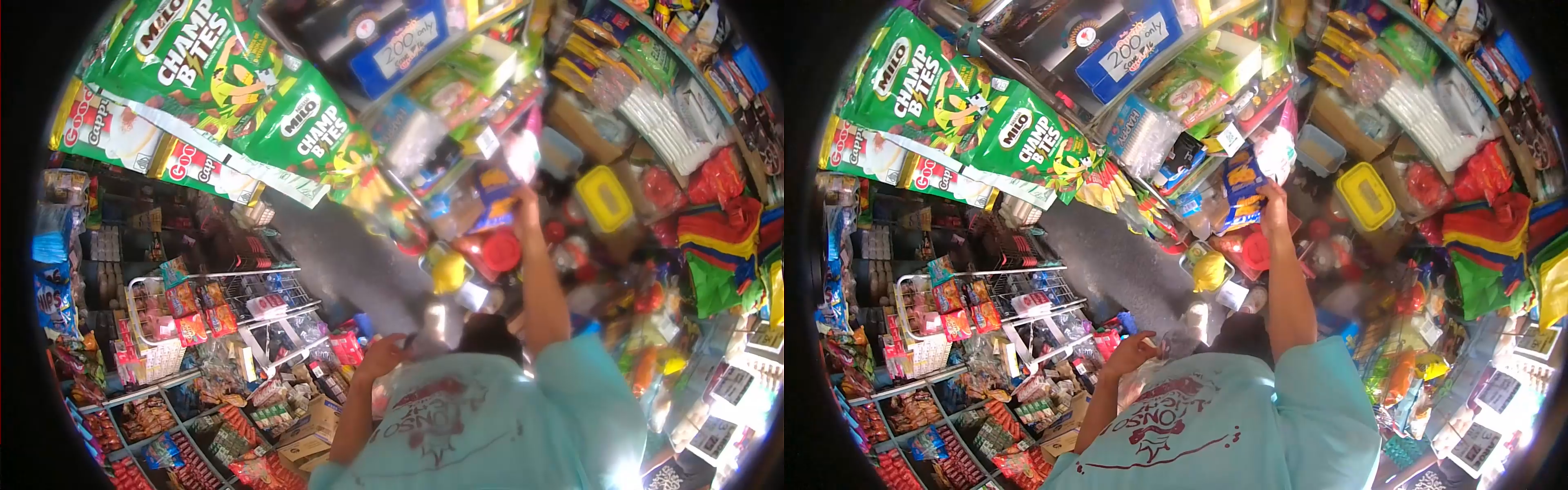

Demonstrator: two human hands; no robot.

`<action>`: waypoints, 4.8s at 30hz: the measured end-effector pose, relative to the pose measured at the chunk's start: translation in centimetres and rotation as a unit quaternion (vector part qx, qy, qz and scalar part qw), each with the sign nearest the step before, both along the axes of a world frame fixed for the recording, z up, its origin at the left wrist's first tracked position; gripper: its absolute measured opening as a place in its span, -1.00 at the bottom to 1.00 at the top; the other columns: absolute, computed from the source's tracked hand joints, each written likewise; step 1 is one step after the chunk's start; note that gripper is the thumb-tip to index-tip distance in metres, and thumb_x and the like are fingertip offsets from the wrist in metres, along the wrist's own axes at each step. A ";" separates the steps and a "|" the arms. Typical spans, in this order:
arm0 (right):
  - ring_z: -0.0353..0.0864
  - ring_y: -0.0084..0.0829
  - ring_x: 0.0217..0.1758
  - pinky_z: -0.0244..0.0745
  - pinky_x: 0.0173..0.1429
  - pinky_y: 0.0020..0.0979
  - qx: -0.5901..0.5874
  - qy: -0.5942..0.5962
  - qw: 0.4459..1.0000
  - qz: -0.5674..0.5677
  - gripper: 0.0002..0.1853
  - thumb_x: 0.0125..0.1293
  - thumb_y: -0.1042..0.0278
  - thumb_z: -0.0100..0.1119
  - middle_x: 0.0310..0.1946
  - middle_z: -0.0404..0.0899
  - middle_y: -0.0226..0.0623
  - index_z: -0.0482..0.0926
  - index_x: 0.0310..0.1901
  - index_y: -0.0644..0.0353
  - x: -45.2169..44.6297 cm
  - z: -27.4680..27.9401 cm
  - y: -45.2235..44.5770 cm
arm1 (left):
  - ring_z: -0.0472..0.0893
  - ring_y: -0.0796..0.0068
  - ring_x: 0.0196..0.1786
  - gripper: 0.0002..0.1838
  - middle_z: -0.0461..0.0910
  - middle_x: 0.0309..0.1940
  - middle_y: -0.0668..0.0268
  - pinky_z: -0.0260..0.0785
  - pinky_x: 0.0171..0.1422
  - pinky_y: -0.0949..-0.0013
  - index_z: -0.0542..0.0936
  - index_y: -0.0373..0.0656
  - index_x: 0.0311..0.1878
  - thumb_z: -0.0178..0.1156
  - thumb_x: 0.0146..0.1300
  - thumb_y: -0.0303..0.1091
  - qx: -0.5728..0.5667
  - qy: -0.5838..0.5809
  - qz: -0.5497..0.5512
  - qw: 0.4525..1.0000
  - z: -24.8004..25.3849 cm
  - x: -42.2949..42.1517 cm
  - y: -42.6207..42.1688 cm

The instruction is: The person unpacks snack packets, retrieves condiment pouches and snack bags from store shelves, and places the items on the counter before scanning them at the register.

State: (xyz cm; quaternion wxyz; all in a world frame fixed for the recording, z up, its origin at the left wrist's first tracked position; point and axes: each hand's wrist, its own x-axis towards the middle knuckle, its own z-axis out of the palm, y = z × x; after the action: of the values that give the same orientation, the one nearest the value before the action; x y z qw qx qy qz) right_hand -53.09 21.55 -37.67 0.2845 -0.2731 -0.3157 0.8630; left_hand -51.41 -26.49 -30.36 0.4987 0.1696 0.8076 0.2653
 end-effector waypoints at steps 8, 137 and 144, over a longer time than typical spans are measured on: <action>0.67 -0.26 0.02 0.52 0.25 -0.25 -0.132 -0.001 0.986 0.106 -0.65 0.28 0.40 0.10 -0.05 0.70 -0.19 0.55 0.08 0.34 -2.6 -2.0 -1.1 | 0.73 0.41 -0.15 -0.37 0.77 -0.23 0.15 0.54 -0.01 0.33 0.46 -0.24 0.37 0.40 0.31 -0.19 0.012 0.008 -0.009 1.000 -1.0 -1.5 -1.0; 0.51 0.11 0.27 0.33 0.42 -0.05 -0.329 -0.716 -0.238 -0.568 -0.47 0.26 0.44 0.20 0.08 0.61 0.13 0.51 0.29 0.31 68.3 19.1 -130.9 | 0.72 0.26 0.03 -0.47 0.71 -0.02 0.08 0.57 0.13 0.29 0.52 -0.17 0.31 0.36 0.26 -0.37 0.184 -0.115 -0.957 0.193 7.9 48.7 -17.3; 0.75 -0.20 -0.17 0.64 -0.09 -0.07 -0.449 -0.849 0.019 -0.278 -0.74 0.40 0.20 0.14 -0.23 0.74 -0.11 0.72 -0.26 0.18 78.8 6.4 -135.9 | 0.73 0.21 0.07 -0.37 0.73 0.01 0.06 0.56 0.20 0.24 0.61 -0.24 0.20 0.48 0.11 -0.08 0.066 0.126 -0.911 0.388 -6.6 37.1 -2.7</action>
State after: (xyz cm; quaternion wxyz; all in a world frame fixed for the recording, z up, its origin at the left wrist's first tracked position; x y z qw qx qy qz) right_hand 25.73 -114.32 -31.31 -0.1458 -0.9533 0.2158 -0.1528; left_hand -14.31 -29.23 -36.95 0.3216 0.8678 0.2041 -0.3190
